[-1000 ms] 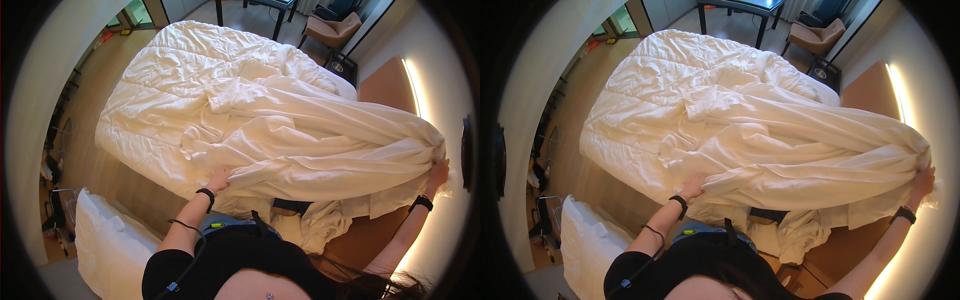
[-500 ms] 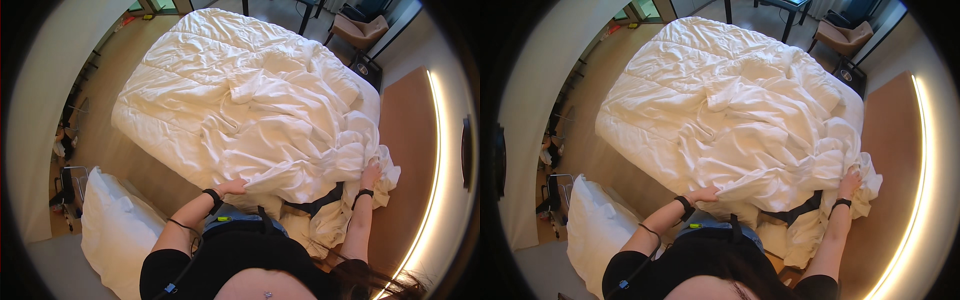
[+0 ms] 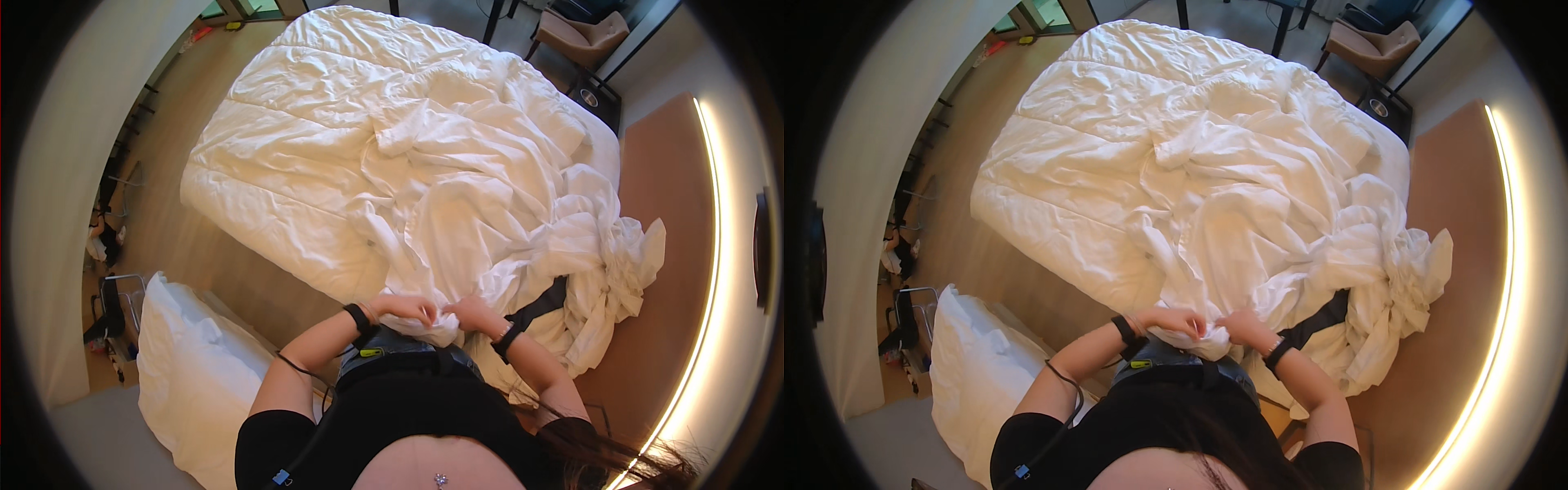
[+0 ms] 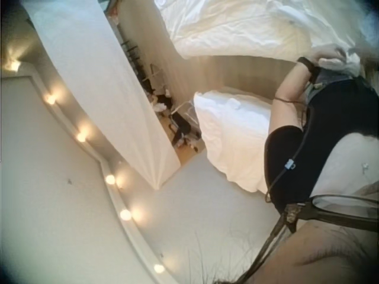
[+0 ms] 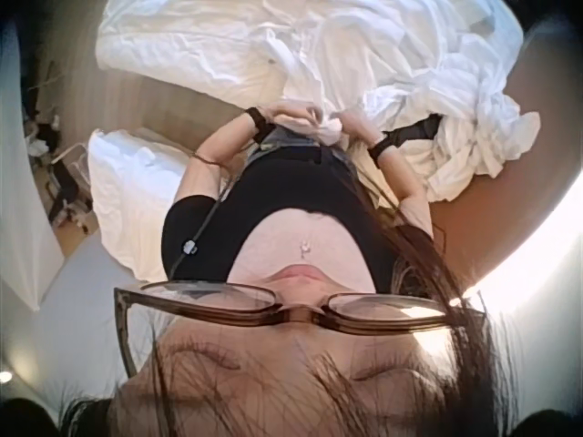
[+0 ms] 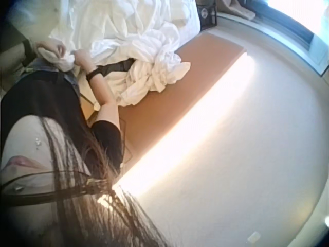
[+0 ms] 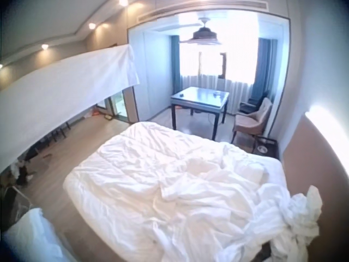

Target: Making a bed by smoothing and tucking a white duvet.

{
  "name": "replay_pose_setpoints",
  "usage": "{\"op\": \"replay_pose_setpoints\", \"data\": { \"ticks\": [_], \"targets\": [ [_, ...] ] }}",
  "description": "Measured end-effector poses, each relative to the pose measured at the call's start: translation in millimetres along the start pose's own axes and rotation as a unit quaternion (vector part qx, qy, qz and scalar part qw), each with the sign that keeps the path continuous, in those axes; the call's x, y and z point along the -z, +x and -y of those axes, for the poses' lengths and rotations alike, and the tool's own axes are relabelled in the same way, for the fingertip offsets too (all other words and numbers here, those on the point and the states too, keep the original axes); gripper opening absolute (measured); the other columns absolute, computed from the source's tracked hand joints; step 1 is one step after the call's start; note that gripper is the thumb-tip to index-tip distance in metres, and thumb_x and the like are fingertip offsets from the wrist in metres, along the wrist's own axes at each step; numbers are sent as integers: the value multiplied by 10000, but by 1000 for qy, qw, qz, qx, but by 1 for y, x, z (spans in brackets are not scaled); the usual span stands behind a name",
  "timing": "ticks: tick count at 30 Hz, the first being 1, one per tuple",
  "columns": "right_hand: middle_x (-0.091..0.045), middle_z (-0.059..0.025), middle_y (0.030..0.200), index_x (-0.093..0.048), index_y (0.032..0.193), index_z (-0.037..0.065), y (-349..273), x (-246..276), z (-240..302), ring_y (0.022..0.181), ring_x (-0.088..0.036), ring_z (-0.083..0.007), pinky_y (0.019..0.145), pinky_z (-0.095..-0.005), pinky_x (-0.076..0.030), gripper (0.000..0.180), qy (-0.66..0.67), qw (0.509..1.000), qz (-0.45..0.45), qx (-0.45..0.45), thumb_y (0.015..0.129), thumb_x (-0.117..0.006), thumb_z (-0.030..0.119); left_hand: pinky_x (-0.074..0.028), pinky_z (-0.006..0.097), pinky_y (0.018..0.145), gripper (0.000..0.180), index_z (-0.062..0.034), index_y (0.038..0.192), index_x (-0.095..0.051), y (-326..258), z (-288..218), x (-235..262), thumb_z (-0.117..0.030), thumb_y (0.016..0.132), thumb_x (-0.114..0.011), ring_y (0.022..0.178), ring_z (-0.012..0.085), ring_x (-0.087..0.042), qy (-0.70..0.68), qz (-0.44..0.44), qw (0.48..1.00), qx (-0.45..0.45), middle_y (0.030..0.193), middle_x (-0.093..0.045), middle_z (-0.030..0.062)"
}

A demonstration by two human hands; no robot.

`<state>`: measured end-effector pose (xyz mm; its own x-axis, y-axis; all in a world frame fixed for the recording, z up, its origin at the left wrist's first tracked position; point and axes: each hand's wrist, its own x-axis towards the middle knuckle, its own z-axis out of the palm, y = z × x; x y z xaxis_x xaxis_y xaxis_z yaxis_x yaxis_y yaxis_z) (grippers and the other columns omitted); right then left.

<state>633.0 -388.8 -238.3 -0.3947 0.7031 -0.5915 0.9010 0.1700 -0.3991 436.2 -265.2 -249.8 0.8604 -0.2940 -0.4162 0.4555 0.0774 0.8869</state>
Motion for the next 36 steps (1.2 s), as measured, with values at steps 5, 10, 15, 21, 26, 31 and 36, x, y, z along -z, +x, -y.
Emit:
{"op": "replay_pose_setpoints", "data": {
  "ticks": [5, 10, 15, 21, 26, 31, 36],
  "targets": [
    [-681, -92, 793, -696, 893, 200, -74, -4, -18, 800, -671, -285, 649, -431, -499, 182, -42, 988, -45, -140, 721, -638, 197, -446, 301, 878, 534, -8, 1158, -554, 4, 75, 43, -399, 824, -697, 969, 183, -562, -16, -544, 821, 171, 1058, -597, 97],
    [-675, -88, 841, -687, 996, 260, -127, -34, -24, 839, -651, -253, 818, -437, -416, 292, -12, 953, -98, -285, 716, -657, 181, -439, 334, 913, 617, 23, 1253, -516, 66, 4, 12, -407, 839, -668, 1071, 216, -560, -2, -246, 969, -17, 1174, -604, 140],
    [-532, -177, 1215, -529, 1278, 145, -139, -33, -6, 1145, -508, -317, 959, -414, -397, 684, 130, 936, -158, -286, 659, -785, 281, -391, 328, 994, 558, 7, 1329, -454, 107, -45, -10, -320, 906, -612, 1179, 180, -480, -100, -196, 975, -41, 1300, -525, 113],
    [-454, -224, 1324, -281, 1385, -42, -94, 30, 55, 1257, -440, -333, 1029, -401, -361, 960, 450, 642, -560, -269, 687, -812, 348, -460, 335, 918, 571, 2, 1338, -395, 81, -176, -36, -310, 910, -608, 1142, 199, -528, -344, -162, 924, -43, 1257, -539, 114],
    [-406, -265, 1330, -226, 1403, -43, -73, 59, 57, 1269, -391, -384, 1050, -413, -329, 939, 311, 513, -760, -251, 694, -788, 205, -468, 353, 937, 493, 15, 1311, -413, 67, -219, -13, -288, 946, -543, 1128, 223, -547, -267, -200, 939, -80, 1216, -558, 135],
    [-391, -257, 1323, -232, 1418, -27, -57, 51, 52, 1214, -407, -423, 1027, -428, -348, 862, 175, 575, -742, -297, 683, -677, 27, -422, 379, 1007, 440, 10, 1332, -418, 69, -222, -3, -265, 989, -431, 1168, 240, -530, -380, -142, 899, -165, 1278, -534, 140],
    [-582, -192, 1091, -520, 1250, 19, -84, -26, -24, 1134, -500, -378, 960, -416, -403, 501, 126, 592, -677, -419, 753, -542, -35, -353, 410, 1067, 460, -20, 1380, -381, 53, -228, 21, -290, 1011, -330, 1282, 255, -436, -427, -70, 863, -260, 1386, -456, 132]
  ]
}}
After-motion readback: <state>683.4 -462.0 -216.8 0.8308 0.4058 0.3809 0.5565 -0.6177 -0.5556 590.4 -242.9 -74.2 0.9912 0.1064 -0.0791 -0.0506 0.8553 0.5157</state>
